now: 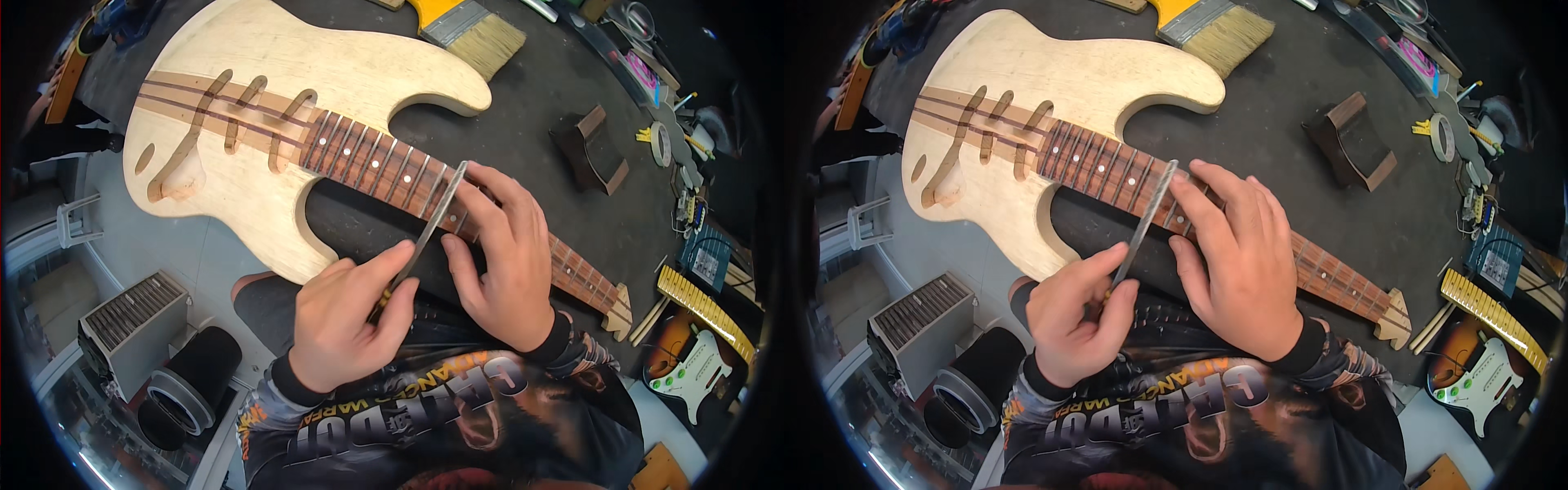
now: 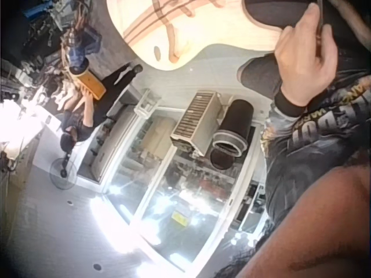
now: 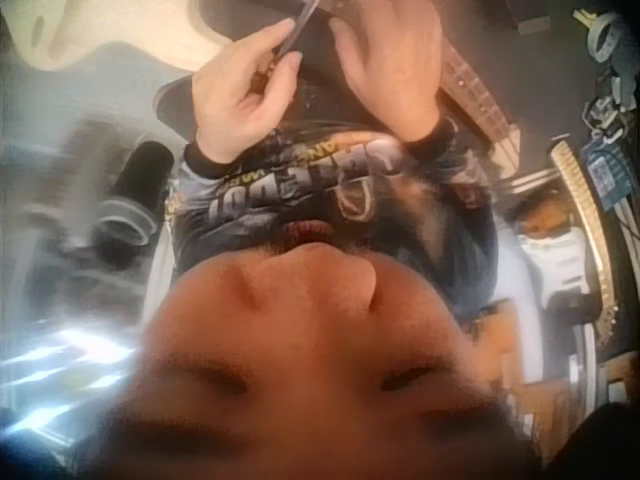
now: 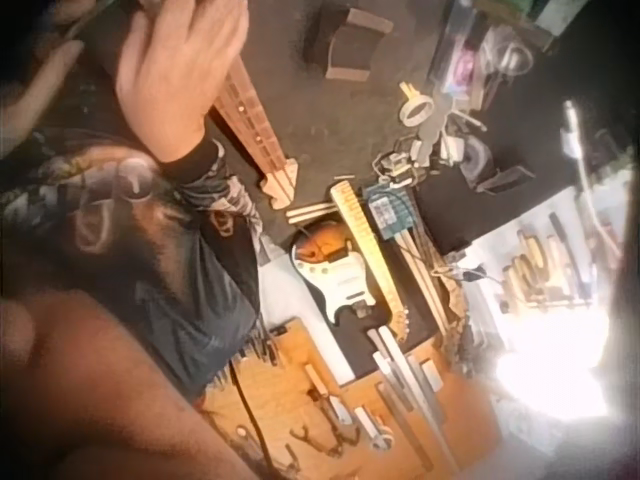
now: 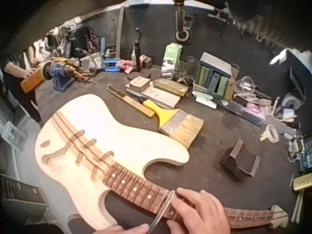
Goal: The person files the frets of a guitar neck using a small file, then uses a brush to clean off wood dust and shavings from the neck and guitar body.
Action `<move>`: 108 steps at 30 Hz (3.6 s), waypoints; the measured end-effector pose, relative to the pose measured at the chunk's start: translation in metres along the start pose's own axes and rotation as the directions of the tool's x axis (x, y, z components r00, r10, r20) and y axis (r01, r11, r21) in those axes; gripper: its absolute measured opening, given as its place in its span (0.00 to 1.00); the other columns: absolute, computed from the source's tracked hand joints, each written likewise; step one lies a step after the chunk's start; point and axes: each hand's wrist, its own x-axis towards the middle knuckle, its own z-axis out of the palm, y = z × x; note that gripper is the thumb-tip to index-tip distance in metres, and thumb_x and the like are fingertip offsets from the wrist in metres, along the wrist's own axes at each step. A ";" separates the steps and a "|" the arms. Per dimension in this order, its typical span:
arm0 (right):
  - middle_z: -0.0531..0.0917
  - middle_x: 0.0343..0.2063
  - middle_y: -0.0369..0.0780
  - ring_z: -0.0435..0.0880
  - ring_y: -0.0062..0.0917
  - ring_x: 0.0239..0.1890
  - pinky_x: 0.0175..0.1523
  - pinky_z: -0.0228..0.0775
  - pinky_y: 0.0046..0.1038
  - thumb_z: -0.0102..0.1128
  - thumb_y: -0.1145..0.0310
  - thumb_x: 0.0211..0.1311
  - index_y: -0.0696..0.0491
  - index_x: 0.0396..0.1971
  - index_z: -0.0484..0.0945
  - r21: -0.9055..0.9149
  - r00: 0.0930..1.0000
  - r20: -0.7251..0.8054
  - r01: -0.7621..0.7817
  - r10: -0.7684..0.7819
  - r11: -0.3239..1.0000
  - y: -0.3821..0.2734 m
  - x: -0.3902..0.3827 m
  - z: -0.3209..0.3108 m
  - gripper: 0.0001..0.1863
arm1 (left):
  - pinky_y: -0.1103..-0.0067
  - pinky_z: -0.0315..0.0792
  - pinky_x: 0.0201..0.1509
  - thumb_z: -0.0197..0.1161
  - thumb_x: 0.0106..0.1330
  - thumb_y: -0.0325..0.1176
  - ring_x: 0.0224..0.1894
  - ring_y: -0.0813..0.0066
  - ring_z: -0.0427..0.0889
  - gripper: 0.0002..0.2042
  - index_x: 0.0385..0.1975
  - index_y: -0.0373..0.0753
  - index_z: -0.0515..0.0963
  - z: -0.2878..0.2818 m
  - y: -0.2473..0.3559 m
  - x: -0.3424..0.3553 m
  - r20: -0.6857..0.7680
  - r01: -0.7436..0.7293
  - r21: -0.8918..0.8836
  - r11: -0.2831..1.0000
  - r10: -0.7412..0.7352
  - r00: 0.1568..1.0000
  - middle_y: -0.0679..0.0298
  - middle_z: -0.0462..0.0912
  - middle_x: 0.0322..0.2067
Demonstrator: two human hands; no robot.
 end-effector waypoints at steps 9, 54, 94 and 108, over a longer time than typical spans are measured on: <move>0.81 0.71 0.48 0.82 0.48 0.71 0.78 0.70 0.57 0.78 0.75 0.60 0.47 0.64 0.86 0.010 0.995 0.037 0.095 -0.096 0.995 0.005 -0.009 -0.014 0.30 | 0.70 0.69 0.33 0.74 0.69 0.21 0.23 0.68 0.82 0.20 0.61 0.30 0.86 0.016 -0.010 0.004 0.052 -0.147 0.344 0.927 0.137 0.989 0.64 0.86 0.26; 0.83 0.69 0.45 0.87 0.44 0.64 0.63 0.79 0.45 0.76 0.77 0.49 0.40 0.64 0.91 -0.042 0.995 -0.010 0.101 -0.102 0.994 0.007 -0.007 0.000 0.37 | 0.64 0.58 0.45 0.69 0.60 0.19 0.23 0.69 0.70 0.28 0.64 0.35 0.88 0.020 -0.007 0.004 0.143 -0.148 0.451 0.880 0.093 0.985 0.71 0.72 0.22; 0.84 0.67 0.45 0.87 0.44 0.63 0.63 0.78 0.44 0.77 0.78 0.50 0.41 0.65 0.90 -0.040 0.996 -0.007 0.093 -0.093 0.995 0.007 -0.005 0.001 0.37 | 0.64 0.61 0.45 0.68 0.61 0.27 0.26 0.70 0.71 0.30 0.68 0.35 0.87 0.022 -0.012 0.002 0.161 -0.208 0.504 0.838 0.146 0.976 0.70 0.66 0.22; 0.84 0.68 0.45 0.86 0.44 0.64 0.63 0.78 0.44 0.75 0.79 0.49 0.41 0.64 0.90 -0.036 0.997 -0.002 0.079 -0.079 0.996 0.009 -0.008 0.000 0.37 | 0.64 0.59 0.45 0.68 0.63 0.26 0.25 0.71 0.69 0.29 0.67 0.34 0.87 0.017 -0.013 -0.015 0.152 -0.202 0.465 0.862 0.147 0.977 0.72 0.64 0.22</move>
